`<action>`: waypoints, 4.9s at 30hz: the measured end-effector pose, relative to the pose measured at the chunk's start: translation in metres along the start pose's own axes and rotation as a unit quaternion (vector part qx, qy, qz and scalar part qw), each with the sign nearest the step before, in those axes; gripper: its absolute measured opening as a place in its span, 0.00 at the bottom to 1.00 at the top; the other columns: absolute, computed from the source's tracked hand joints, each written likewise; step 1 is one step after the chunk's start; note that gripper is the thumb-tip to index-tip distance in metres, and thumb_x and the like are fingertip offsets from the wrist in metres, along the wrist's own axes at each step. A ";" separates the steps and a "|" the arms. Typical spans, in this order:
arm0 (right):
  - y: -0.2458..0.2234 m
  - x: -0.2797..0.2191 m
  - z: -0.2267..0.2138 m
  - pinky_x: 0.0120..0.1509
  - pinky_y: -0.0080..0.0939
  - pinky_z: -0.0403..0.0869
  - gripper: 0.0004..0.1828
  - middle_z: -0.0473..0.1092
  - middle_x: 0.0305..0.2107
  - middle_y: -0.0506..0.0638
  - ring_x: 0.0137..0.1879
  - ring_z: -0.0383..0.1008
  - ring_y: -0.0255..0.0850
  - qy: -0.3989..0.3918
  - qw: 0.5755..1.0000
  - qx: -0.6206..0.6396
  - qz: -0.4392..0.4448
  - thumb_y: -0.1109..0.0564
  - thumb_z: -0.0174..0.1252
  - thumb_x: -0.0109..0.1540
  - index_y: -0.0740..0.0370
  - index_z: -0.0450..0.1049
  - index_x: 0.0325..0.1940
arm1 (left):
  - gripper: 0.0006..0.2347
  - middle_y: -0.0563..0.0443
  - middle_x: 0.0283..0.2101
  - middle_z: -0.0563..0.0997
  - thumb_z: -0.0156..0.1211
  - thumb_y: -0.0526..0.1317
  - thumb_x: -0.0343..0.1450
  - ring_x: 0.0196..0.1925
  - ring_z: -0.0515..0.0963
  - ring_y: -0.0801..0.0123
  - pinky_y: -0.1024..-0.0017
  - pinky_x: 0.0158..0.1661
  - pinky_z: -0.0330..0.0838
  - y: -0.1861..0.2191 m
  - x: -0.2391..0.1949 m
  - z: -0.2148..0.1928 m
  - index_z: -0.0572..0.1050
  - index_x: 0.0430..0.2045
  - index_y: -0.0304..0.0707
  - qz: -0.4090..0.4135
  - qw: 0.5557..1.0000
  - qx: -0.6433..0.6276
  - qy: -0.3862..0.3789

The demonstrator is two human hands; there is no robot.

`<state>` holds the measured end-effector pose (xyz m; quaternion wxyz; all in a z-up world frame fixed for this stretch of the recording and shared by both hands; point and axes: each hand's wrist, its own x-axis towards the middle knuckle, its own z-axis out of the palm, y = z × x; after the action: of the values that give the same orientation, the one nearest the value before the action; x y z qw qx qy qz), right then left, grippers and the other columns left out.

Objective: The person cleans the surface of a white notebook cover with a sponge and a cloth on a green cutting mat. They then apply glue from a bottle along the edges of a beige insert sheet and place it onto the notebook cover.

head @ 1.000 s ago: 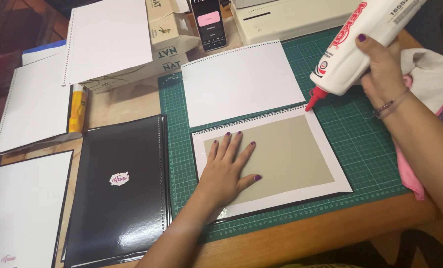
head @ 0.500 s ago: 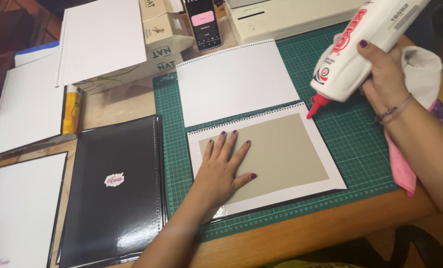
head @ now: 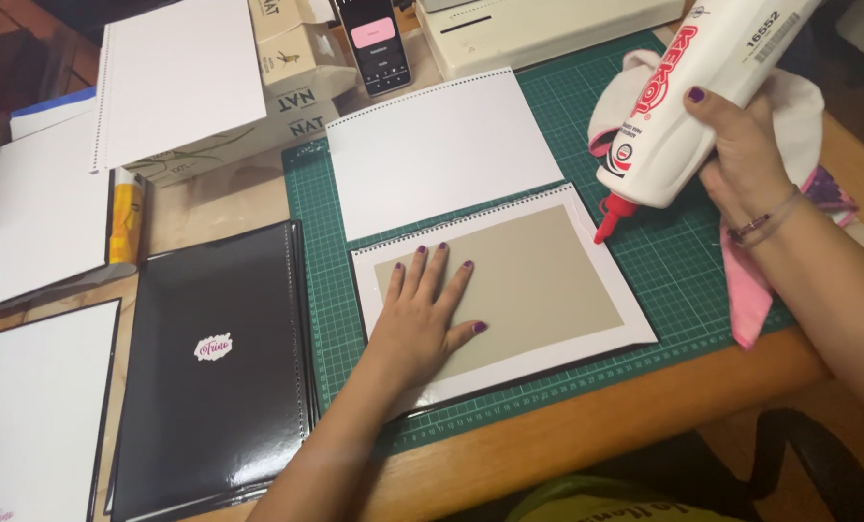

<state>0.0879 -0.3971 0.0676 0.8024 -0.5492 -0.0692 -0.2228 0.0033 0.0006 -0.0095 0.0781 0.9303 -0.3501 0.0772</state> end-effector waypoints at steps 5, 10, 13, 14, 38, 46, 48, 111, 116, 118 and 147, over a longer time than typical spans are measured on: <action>-0.002 -0.008 -0.011 0.74 0.39 0.81 0.36 0.73 0.62 0.47 0.67 0.77 0.38 0.039 0.997 -0.051 0.043 0.55 0.67 0.58 0.55 0.64 0.69 | 0.33 0.34 0.76 0.51 0.43 0.64 0.75 0.77 0.48 0.37 0.40 0.70 0.42 -0.003 0.000 0.005 0.56 0.73 0.48 -0.001 1.000 -0.001 -0.004; -0.007 -0.021 -0.013 0.72 0.38 0.83 0.37 0.75 0.59 0.45 0.65 0.78 0.37 0.041 0.997 -0.053 0.033 0.53 0.70 0.55 0.56 0.68 0.68 | 0.33 0.34 0.76 0.50 0.42 0.64 0.75 0.77 0.46 0.36 0.40 0.70 0.41 -0.002 -0.001 0.002 0.55 0.73 0.48 -0.001 1.000 -0.009 -0.017; -0.011 -0.024 -0.014 0.74 0.43 0.82 0.38 0.74 0.61 0.48 0.67 0.78 0.41 0.034 0.998 -0.047 0.026 0.54 0.70 0.55 0.55 0.66 0.69 | 0.32 0.34 0.76 0.50 0.41 0.63 0.76 0.77 0.46 0.36 0.40 0.70 0.40 -0.002 0.001 -0.001 0.54 0.73 0.48 0.001 1.000 -0.012 -0.027; -0.011 -0.025 -0.014 0.73 0.43 0.82 0.36 0.74 0.61 0.47 0.66 0.78 0.40 0.025 0.998 -0.055 0.025 0.54 0.69 0.56 0.55 0.67 0.68 | 0.32 0.34 0.77 0.49 0.41 0.63 0.76 0.77 0.45 0.37 0.40 0.70 0.39 -0.003 0.002 -0.001 0.54 0.73 0.48 -0.004 0.999 -0.016 -0.033; -0.052 -0.075 0.004 0.71 0.42 0.80 0.36 0.73 0.61 0.45 0.66 0.76 0.38 0.026 0.993 -0.086 0.082 0.52 0.66 0.56 0.52 0.66 0.68 | 0.32 0.35 0.77 0.48 0.40 0.64 0.75 0.77 0.44 0.38 0.40 0.70 0.38 -0.004 0.004 0.003 0.54 0.73 0.48 -0.008 0.999 -0.021 -0.039; -0.054 -0.081 -0.003 0.70 0.42 0.79 0.36 0.73 0.60 0.46 0.65 0.75 0.39 0.011 0.991 -0.104 0.085 0.52 0.66 0.55 0.53 0.67 0.67 | 0.33 0.35 0.77 0.47 0.39 0.64 0.75 0.78 0.43 0.38 0.40 0.70 0.37 -0.005 0.004 0.005 0.53 0.74 0.49 -0.012 0.999 -0.022 -0.046; -0.054 -0.081 -0.004 0.70 0.43 0.80 0.37 0.73 0.60 0.46 0.65 0.76 0.40 0.014 0.991 -0.097 0.088 0.52 0.67 0.54 0.53 0.66 0.68 | 0.33 0.34 0.77 0.48 0.39 0.64 0.75 0.77 0.44 0.37 0.39 0.70 0.38 -0.006 0.003 0.006 0.54 0.73 0.49 -0.008 0.999 -0.016 -0.035; -0.016 -0.194 0.265 0.57 0.49 0.81 0.44 0.71 0.48 0.53 0.55 0.74 0.41 -0.060 0.995 0.026 0.076 0.60 0.75 0.51 0.62 0.59 0.66 | 0.34 0.36 0.49 0.84 0.82 0.45 0.55 0.54 0.83 0.46 0.56 0.52 0.80 0.008 -0.054 -0.119 0.75 0.57 0.39 -0.162 0.816 -0.527 0.175; -0.007 -0.193 0.260 0.57 0.49 0.81 0.45 0.70 0.48 0.53 0.55 0.74 0.41 -0.067 0.994 0.029 0.082 0.60 0.75 0.51 0.61 0.58 0.66 | 0.34 0.34 0.49 0.84 0.81 0.44 0.56 0.53 0.83 0.44 0.55 0.51 0.81 0.006 -0.052 -0.116 0.75 0.57 0.37 -0.165 0.817 -0.521 0.181; -0.007 -0.192 0.260 0.58 0.49 0.81 0.45 0.70 0.48 0.53 0.55 0.74 0.42 -0.072 0.994 0.026 0.079 0.60 0.75 0.52 0.61 0.58 0.66 | 0.34 0.35 0.49 0.84 0.82 0.44 0.56 0.53 0.84 0.44 0.55 0.52 0.81 0.006 -0.052 -0.116 0.75 0.57 0.37 -0.166 0.818 -0.520 0.183; -0.008 -0.181 0.221 0.56 0.47 0.81 0.44 0.73 0.48 0.51 0.54 0.76 0.41 -0.004 0.996 0.013 0.085 0.63 0.76 0.50 0.59 0.61 0.66 | 0.33 0.35 0.49 0.84 0.81 0.45 0.56 0.54 0.83 0.43 0.54 0.53 0.80 0.035 -0.016 -0.101 0.75 0.58 0.42 -0.166 0.818 -0.530 0.147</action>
<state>-0.0476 -0.1470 0.0948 0.8252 -0.5435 -0.0286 -0.1510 -0.0409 0.0056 0.0891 0.6216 0.7665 -0.1615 0.0013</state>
